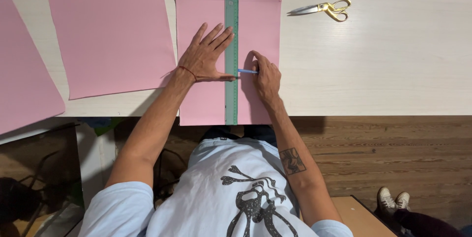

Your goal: Measuring, marking, and cutting pieces of pink leather from a roll on a workshop table.

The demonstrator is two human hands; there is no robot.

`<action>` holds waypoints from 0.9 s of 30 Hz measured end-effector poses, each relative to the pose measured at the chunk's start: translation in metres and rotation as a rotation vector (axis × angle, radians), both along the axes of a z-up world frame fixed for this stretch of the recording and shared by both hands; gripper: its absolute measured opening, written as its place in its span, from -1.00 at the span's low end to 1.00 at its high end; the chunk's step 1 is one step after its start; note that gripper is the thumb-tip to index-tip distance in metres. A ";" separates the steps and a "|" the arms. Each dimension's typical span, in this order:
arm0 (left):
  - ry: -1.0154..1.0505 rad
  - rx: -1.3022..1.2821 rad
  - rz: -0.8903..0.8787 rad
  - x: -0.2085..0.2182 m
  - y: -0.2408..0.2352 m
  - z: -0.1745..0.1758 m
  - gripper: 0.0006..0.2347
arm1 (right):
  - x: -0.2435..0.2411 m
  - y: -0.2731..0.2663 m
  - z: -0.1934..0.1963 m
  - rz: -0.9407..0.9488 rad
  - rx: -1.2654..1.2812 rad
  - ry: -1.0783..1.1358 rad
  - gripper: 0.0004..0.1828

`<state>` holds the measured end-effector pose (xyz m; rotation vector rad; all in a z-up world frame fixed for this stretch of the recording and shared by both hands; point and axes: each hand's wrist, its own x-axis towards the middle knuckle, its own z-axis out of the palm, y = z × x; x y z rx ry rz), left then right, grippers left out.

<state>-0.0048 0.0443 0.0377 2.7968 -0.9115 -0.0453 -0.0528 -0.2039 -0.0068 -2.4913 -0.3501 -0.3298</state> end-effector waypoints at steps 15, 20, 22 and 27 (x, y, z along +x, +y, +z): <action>0.011 0.012 0.004 -0.001 -0.001 0.005 0.19 | 0.001 -0.001 -0.009 -0.017 0.012 0.056 -0.67; 0.024 0.022 0.006 0.000 -0.001 0.006 0.19 | 0.001 -0.002 -0.007 -0.015 0.031 0.058 -0.66; 0.031 0.031 0.004 0.001 -0.001 0.004 0.19 | 0.001 -0.007 -0.009 -0.004 0.059 0.041 -0.66; 0.022 0.042 -0.021 0.004 0.001 -0.005 0.17 | 0.009 -0.051 -0.016 -0.173 0.457 0.245 -0.66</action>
